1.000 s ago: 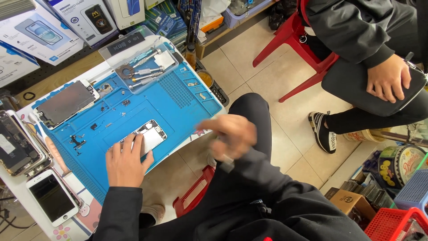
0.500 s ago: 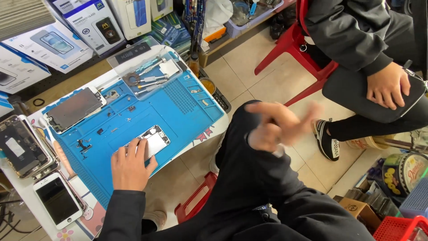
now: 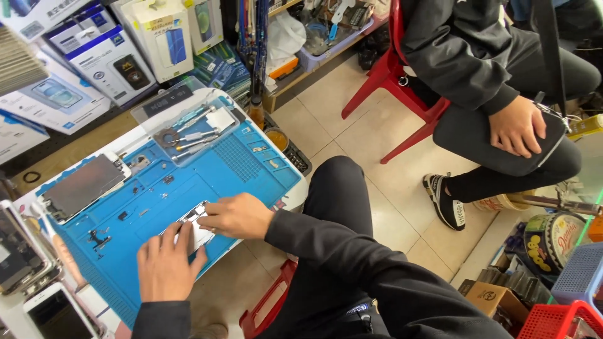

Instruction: The person is repairing a disassembled smartphone on a blue work mat. They use tweezers to pick up and place small internal components, such as a camera module, into the phone's chassis. The person also uses a screwdriver to tighten screws and secures parts with adhesive tape.

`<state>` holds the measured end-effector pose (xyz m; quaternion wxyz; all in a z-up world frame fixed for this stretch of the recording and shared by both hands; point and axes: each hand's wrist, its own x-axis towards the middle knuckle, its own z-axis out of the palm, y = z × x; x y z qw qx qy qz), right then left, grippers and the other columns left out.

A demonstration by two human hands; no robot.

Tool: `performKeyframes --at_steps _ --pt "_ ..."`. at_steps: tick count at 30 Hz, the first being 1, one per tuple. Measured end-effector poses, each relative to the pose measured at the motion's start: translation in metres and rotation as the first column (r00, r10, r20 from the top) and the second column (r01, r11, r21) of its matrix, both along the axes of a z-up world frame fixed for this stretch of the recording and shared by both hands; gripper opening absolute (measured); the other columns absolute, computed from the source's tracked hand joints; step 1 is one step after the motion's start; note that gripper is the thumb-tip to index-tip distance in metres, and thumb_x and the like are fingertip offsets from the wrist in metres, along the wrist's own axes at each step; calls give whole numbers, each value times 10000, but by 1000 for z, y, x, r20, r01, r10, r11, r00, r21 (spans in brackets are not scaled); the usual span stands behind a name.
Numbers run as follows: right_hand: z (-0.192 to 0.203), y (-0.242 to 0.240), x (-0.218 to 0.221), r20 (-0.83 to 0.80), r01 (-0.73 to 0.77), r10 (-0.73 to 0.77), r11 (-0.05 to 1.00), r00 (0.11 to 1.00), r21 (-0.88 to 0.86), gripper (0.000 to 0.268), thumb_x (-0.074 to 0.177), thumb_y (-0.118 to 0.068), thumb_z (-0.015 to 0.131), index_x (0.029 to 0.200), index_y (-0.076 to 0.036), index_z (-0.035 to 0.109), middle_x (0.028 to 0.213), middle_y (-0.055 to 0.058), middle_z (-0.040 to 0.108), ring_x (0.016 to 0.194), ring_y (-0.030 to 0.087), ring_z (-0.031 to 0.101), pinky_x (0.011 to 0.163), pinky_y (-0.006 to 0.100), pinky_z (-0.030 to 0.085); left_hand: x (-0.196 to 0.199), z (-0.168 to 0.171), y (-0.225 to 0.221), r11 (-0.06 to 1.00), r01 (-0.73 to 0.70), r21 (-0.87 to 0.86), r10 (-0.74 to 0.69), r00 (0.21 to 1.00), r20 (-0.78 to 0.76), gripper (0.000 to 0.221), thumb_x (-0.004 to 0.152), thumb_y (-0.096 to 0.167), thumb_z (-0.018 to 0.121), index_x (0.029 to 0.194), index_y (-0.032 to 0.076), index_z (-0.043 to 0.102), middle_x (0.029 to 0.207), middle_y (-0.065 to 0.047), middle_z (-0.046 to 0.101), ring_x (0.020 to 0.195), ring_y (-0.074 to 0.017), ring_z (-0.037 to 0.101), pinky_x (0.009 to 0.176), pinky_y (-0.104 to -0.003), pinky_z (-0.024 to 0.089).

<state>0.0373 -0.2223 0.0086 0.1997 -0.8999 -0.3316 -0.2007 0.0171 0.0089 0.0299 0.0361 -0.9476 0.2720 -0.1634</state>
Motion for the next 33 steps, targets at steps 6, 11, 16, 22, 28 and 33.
performKeyframes --at_steps 6,11,16,22,28,33 --pt "-4 3 29 -141 -68 63 997 988 -28 233 1034 -372 680 1015 -152 754 1315 22 648 724 247 663 469 372 408 20 -2 18 996 88 -5 -87 971 -222 567 874 582 639 1367 302 627 1374 58 629 1168 -214 615 977 -413 553" --pt "-24 9 27 -115 -21 26 999 993 41 257 1075 -317 621 948 -128 739 1132 -24 708 658 218 629 433 360 360 20 -2 22 994 108 -21 -111 978 -177 575 885 577 644 1381 286 641 1388 31 634 1197 -213 609 996 -415 546" --pt "-20 18 20 -109 46 -40 997 993 54 145 1043 -124 690 902 -152 668 890 -9 615 611 234 518 421 379 339 19 -4 23 991 121 -59 -131 969 -208 581 886 549 652 1403 284 634 1379 22 620 1204 -222 601 991 -426 544" --pt "-11 18 30 -103 28 -25 999 994 31 67 1019 -124 733 1072 -153 703 1159 27 627 702 233 615 435 368 373 17 -6 20 995 96 -17 -98 979 -178 583 885 557 641 1400 284 630 1394 26 621 1269 -217 593 1019 -412 541" --pt "-8 21 40 -205 1 -1 1000 979 -2 83 967 -147 643 957 -150 726 1006 -13 689 543 266 525 415 382 352 19 0 20 994 106 -28 -109 974 -198 568 888 574 646 1364 265 657 1346 18 641 1175 -225 611 957 -416 552" --pt "-12 22 40 -149 10 -8 1000 989 15 167 1008 -193 640 1164 -141 667 932 24 653 502 242 381 429 384 251 19 0 16 995 73 -73 -88 971 -222 551 891 526 678 1373 261 665 1362 16 617 1184 -236 584 899 -422 552"
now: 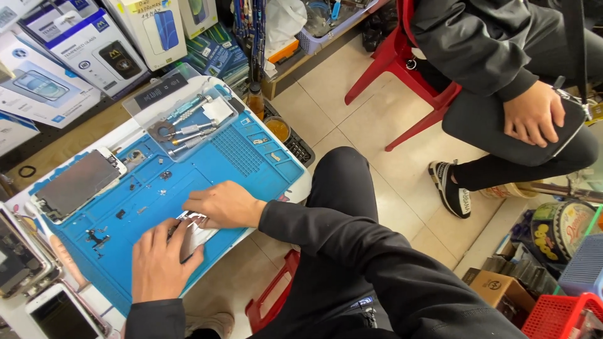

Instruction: The person is repairing a disassembled smartphone on a blue work mat. They use tweezers to pick up and place small internal components, such as a camera module, into the phone's chassis. The person also uses a screwdriver to tighten screws and secures parts with adhesive tape.

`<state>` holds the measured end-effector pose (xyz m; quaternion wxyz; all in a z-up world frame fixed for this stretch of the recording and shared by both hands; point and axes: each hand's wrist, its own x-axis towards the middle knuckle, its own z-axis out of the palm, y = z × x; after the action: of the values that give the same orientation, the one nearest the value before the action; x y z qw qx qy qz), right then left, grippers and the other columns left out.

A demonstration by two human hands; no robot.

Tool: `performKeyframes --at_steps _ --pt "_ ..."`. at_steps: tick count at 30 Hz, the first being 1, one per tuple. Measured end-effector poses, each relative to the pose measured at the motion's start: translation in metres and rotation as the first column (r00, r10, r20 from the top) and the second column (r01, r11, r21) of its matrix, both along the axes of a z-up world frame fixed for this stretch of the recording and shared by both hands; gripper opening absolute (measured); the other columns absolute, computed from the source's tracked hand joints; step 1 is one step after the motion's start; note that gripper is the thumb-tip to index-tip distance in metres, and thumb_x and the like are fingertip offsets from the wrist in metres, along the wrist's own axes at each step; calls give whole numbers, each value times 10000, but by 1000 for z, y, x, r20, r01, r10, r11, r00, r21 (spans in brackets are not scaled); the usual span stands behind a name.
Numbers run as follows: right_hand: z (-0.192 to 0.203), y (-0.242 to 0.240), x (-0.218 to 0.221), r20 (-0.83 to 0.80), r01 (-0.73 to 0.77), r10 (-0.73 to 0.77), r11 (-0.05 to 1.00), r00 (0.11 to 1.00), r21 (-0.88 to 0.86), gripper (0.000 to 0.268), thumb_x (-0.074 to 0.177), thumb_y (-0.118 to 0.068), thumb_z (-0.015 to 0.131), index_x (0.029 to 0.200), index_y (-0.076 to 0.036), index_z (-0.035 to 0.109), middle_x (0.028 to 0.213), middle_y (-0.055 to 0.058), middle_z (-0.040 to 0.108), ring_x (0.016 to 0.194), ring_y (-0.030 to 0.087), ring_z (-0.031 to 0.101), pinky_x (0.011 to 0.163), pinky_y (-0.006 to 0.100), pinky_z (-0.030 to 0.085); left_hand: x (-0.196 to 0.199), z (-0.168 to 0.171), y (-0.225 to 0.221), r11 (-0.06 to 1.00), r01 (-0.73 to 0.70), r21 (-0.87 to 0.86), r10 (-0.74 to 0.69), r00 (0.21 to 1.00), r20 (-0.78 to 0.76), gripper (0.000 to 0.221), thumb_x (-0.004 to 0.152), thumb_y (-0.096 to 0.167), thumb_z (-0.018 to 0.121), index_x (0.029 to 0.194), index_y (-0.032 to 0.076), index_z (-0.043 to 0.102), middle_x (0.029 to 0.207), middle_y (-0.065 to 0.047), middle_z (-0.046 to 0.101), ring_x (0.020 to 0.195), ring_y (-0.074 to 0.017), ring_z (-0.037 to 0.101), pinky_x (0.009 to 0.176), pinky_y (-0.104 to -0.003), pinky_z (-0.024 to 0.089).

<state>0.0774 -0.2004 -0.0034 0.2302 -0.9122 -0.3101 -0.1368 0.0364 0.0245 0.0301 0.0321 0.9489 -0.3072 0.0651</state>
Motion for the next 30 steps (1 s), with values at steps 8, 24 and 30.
performKeyframes --at_steps 8,24,30 --pt "5 -5 3 -88 -37 30 996 996 -76 428 1026 -286 689 1430 -202 574 995 18 722 556 239 508 433 398 304 14 3 7 987 -48 -153 10 971 -237 407 901 428 724 1278 274 735 1308 5 632 1099 -299 588 818 -488 522" --pt "-3 -11 3 -144 -7 4 1000 990 -21 485 1047 -473 630 1466 -240 556 1221 -23 788 716 259 694 453 393 400 29 1 -20 830 -455 -323 286 844 -454 206 918 380 803 1076 251 830 1034 25 660 1003 -252 604 907 -495 410" --pt "-1 -9 1 -238 65 -70 997 969 -28 444 1050 -537 527 1454 -353 534 1153 -99 760 870 234 782 715 390 645 26 9 -23 760 -460 -460 260 863 -433 183 897 284 888 1033 178 828 939 -8 626 916 -241 597 888 -409 421"
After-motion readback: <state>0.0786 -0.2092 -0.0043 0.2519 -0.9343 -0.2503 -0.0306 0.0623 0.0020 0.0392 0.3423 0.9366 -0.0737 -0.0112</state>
